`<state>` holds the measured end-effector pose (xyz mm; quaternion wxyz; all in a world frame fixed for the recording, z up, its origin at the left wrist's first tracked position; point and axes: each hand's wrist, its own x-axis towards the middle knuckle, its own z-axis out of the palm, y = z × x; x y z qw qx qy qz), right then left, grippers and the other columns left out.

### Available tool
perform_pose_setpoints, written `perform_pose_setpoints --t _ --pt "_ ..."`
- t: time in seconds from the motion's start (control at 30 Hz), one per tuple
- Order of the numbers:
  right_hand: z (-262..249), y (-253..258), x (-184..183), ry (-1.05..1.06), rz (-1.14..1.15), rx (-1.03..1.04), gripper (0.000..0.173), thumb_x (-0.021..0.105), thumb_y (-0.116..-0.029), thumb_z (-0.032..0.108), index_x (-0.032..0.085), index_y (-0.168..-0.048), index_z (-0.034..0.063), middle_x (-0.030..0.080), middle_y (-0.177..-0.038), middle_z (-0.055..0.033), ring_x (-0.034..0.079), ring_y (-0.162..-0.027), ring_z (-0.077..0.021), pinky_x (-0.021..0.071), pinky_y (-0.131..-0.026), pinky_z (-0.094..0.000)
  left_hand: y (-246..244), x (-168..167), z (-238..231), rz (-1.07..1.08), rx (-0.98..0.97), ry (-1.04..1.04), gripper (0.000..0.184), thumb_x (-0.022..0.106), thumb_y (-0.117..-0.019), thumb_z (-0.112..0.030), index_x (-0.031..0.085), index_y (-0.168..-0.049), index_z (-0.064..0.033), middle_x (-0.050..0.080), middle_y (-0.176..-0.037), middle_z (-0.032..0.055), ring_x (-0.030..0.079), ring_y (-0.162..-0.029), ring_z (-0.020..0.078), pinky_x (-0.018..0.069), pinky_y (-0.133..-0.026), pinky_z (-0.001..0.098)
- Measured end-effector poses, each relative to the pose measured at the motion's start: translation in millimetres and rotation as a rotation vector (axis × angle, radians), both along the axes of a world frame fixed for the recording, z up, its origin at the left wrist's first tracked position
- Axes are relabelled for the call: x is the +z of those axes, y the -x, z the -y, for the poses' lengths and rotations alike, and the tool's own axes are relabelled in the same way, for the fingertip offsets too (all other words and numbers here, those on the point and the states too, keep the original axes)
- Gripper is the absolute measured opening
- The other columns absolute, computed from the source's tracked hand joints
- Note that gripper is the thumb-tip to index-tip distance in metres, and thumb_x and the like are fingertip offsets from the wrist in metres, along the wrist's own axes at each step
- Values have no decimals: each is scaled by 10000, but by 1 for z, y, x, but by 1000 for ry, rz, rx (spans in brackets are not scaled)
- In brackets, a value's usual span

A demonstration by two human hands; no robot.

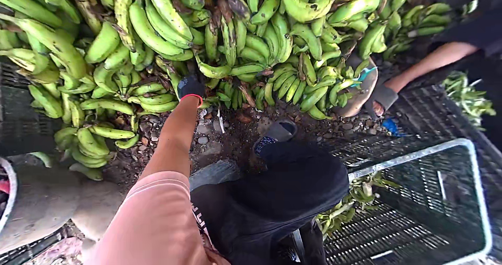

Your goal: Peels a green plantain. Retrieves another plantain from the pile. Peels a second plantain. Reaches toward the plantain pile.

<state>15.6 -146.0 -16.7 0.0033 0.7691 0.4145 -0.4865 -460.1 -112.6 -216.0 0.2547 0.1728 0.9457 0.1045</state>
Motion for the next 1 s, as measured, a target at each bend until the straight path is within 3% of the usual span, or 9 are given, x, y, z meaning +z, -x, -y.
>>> perform_pose_setpoints --t 0.03,0.1,0.33,0.5,0.63,0.87,0.93,0.97,1.0 --pt "14 -36 -44 -161 -68 -18 195 508 -1048 100 607 -1092 -62 620 -772 -26 572 -666 4 513 -688 -167 3 -1 -1 2 -13 18 537 438 -1071 -393 487 -1447 -12 542 -1404 309 512 -1323 489 400 -1058 683" --pt "25 -65 -80 -242 -185 -63 182 528 -1049 148 628 -1011 1 591 -691 51 548 -602 21 505 -629 -173 5 -1 1 -5 -35 41 498 441 -1076 -343 494 -1427 7 553 -1387 314 522 -1315 485 412 -1054 673" --pt "17 -48 -63 -107 -68 -79 235 534 -1064 180 635 -1047 -32 573 -734 5 510 -615 -16 472 -624 -217 -12 4 24 2 -37 -5 554 311 -1111 -401 497 -1402 32 574 -1354 309 549 -1289 471 420 -1055 650" --pt "16 -53 -64 -103 -100 -34 272 509 -1080 203 644 -1070 -33 598 -744 5 532 -619 -5 483 -624 -203 -40 18 65 12 -114 -102 476 382 -1103 -338 528 -1358 36 619 -1243 329 591 -1205 502 446 -1013 667" --pt "15 -53 -67 -111 -97 -38 265 526 -1073 215 644 -991 -7 541 -655 39 478 -534 -4 440 -542 -197 -80 16 100 67 -97 -197 429 400 -1100 -269 530 -1366 41 619 -1252 320 592 -1198 496 430 -1019 674" --pt "20 -61 -72 -213 -192 -11 260 532 -1066 198 647 -1002 -27 557 -677 38 491 -550 16 453 -551 -184 -154 46 42 168 -259 -489 438 385 -1106 -261 565 -1358 49 615 -1309 279 593 -1235 432 427 -1060 612" --pt "21 -24 -23 -279 -106 144 280 512 -1062 145 632 -1054 -108 614 -776 -84 541 -630 -18 469 -601 -170 -178 70 -1 171 -359 -600 429 402 -1104 -269 599 -1332 37 620 -1331 247 606 -1240 387 445 -1065 572" --pt "5 30 58 -20 26 236 321 458 -1082 95 580 -1229 -163 646 -1028 -209 588 -838 -112 486 -789 -218 -192 85 -24 158 -409 -654 420 409 -1101 -279 616 -1309 21 642 -1301 227 631 -1204 365 472 -1035 561" --pt "-26 101 157 439 133 358 422 363 -1115 85 394 -1493 -101 494 -1482 -210 519 -1237 -145 391 -1062 -242 -207 105 -47 166 -460 -705 427 405 -1102 -294 611 -1315 14 648 -1288 217 641 -1182 352 484 -1017 554"
